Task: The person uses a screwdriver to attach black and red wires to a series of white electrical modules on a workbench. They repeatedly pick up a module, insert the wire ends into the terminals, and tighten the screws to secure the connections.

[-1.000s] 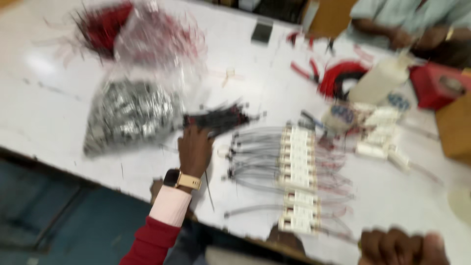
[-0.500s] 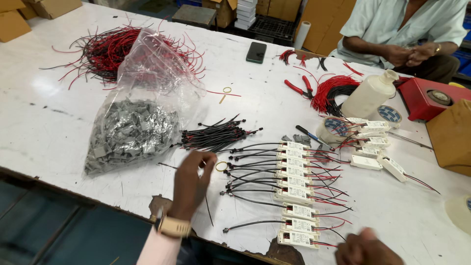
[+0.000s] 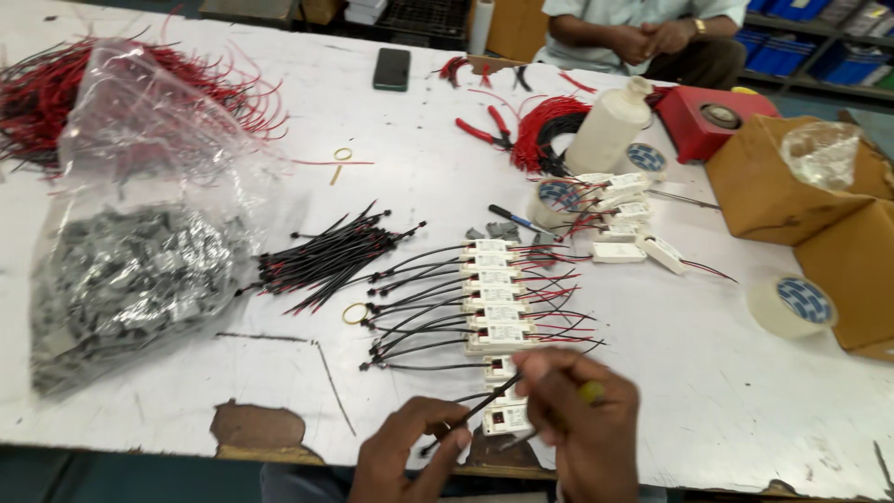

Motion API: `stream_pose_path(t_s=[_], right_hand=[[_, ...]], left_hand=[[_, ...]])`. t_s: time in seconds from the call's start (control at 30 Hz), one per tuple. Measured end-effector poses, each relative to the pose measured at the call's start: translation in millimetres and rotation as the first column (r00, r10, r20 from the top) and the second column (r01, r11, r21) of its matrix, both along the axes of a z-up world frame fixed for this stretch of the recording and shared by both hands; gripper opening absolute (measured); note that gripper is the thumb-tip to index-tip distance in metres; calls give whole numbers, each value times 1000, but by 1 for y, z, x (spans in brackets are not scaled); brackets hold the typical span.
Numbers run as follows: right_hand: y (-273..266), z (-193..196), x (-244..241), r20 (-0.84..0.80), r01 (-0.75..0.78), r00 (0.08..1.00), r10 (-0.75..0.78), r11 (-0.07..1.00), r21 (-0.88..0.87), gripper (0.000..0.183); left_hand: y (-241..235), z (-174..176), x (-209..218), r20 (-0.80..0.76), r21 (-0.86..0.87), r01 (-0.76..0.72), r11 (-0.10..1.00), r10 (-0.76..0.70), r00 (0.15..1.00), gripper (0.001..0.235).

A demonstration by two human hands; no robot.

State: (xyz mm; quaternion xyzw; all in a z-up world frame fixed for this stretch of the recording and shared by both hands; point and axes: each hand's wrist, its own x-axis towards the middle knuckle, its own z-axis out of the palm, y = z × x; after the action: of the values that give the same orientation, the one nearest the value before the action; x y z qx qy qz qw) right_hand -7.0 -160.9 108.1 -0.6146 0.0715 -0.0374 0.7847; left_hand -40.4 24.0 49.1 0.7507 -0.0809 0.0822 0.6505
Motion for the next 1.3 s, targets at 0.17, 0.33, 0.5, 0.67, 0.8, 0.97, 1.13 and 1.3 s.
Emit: stream_pose_path(t_s=[0.17, 0.33, 0.5, 0.67, 0.8, 0.97, 1.13, 1.3], right_hand=[[3, -12, -17, -140, -263, 958, 252, 962, -69, 21], [-5, -20, -21, -239, -191, 959, 154, 972, -137, 22], [-9, -35, -19, -247, -169, 958, 142, 981, -91, 22], [-13, -55, -25, -282, -157, 949, 137, 986, -50, 19], [-17, -66, -32, -306, -155, 947, 98, 974, -167, 16], [-7, -71, -40, -287, 45, 956, -54, 998, -38, 14], [2, -67, -52, -244, 175, 956, -163, 984, 28, 14], [-9, -58, -52, -159, 115, 981, -113, 993, 4, 18]], left_hand=[[-9, -6, 0, -19, 12, 36, 999, -36, 999, 14], [-11, -11, 0, -342, -21, -41, 999, 31, 939, 13], [-12, -21, 1, -176, -53, -5, 999, -5, 984, 13], [-12, -32, -1, -177, -307, 61, 950, -120, 977, 8], [-9, -38, -7, -331, -398, 37, 917, -181, 926, 9], [-29, -33, -13, -396, -523, -68, 849, -172, 902, 15], [-39, -16, -14, -484, -530, -164, 832, -138, 864, 18], [-22, -3, -7, -480, -462, -124, 878, -130, 867, 22]])
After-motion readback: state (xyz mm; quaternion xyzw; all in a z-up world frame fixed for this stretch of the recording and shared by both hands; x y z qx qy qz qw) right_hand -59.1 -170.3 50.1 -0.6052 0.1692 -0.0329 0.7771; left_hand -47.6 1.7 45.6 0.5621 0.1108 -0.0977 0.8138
